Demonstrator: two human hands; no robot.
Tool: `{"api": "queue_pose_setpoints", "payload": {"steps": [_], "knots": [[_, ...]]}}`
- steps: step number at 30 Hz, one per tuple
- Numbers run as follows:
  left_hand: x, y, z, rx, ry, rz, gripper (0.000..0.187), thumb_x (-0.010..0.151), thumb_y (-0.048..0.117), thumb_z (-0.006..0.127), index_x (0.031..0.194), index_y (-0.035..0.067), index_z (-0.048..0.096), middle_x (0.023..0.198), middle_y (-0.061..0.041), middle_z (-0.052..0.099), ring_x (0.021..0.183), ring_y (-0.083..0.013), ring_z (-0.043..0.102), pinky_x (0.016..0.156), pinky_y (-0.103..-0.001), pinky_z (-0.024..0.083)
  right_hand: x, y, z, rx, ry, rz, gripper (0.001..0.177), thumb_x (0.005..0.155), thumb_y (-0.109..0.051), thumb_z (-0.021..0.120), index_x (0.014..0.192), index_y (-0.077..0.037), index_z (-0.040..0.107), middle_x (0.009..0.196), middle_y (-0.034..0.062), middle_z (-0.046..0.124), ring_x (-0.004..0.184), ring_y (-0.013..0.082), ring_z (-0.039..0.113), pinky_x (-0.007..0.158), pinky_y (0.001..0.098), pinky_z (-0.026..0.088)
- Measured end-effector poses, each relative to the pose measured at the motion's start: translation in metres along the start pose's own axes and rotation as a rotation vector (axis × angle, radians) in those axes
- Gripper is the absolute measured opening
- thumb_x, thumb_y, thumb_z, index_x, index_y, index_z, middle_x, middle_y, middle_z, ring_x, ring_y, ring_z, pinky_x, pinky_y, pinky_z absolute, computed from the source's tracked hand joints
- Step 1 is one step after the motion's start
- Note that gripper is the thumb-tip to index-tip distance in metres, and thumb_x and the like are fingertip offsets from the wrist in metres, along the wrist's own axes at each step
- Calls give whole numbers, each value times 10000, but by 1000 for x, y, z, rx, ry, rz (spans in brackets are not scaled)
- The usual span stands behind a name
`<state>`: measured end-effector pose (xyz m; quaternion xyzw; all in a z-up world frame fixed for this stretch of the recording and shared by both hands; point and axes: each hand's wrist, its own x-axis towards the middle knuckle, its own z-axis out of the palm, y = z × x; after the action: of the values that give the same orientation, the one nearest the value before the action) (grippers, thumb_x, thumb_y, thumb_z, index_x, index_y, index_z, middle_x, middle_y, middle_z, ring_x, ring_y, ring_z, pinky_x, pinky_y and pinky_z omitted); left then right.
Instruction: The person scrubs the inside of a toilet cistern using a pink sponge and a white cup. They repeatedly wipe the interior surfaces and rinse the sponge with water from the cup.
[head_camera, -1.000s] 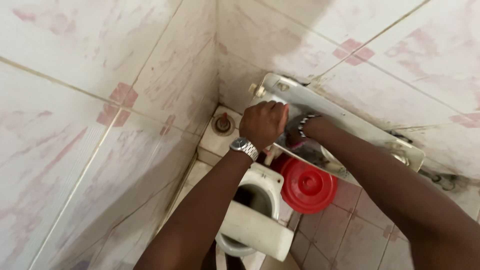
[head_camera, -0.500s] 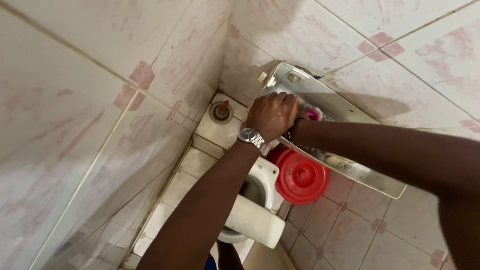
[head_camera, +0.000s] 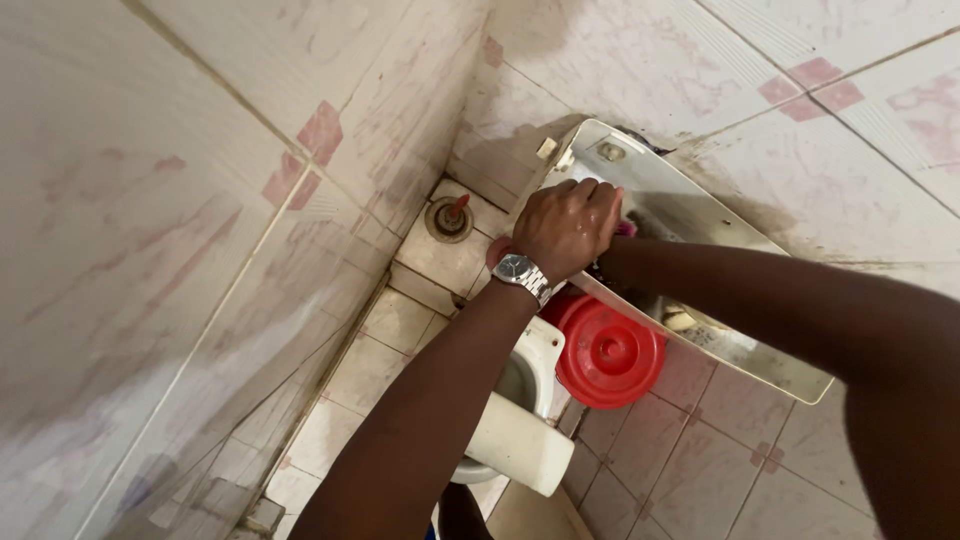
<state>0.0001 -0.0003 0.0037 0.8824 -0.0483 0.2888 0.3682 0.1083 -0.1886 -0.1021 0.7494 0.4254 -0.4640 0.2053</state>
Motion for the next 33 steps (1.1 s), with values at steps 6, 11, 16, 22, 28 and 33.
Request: {"api": "queue_pose_setpoints", "payload": {"steps": [6,11,16,22,28,33], "knots": [[2,1,2,21,-62,-17,255,1022,198,587,813,72,665,725,-113,684,594,-262,675,525,-409,542,5,5,-4,50,-9,-42,482,911,-540,557,1004,-130,792,1057,131,759,973,325,695,911,448,535],[4,5,-1,68,14,22,281,1019,205,586,771,85,643,702,-101,675,611,-271,675,558,-423,547,21,0,-42,85,47,-56,469,909,-525,561,1006,-128,792,1058,133,759,975,324,696,911,447,537],[1,5,0,105,-57,7,281,1037,213,588,797,80,649,718,-100,680,617,-271,675,558,-423,548,27,-9,-53,139,66,-71,457,907,-509,564,1008,-125,791,1060,134,758,978,324,698,911,446,539],[3,4,5,71,25,17,244,1011,231,593,832,79,660,728,-97,676,641,-292,676,581,-446,547,14,7,-59,76,42,-30,443,904,-490,568,1011,-122,790,1061,136,758,981,323,699,910,444,542],[-1,2,6,74,-10,-18,263,1022,229,595,815,82,664,736,-99,682,651,-286,686,579,-443,548,-25,19,-40,-151,37,72,428,901,-471,573,1013,-119,789,1063,137,758,984,322,700,910,442,544],[-5,5,6,114,-28,-7,245,1023,214,588,838,84,683,753,-100,693,657,-289,690,599,-446,556,-37,31,-73,-289,113,147,416,899,-455,576,1016,-117,788,1064,138,757,986,322,701,910,441,546]]}}
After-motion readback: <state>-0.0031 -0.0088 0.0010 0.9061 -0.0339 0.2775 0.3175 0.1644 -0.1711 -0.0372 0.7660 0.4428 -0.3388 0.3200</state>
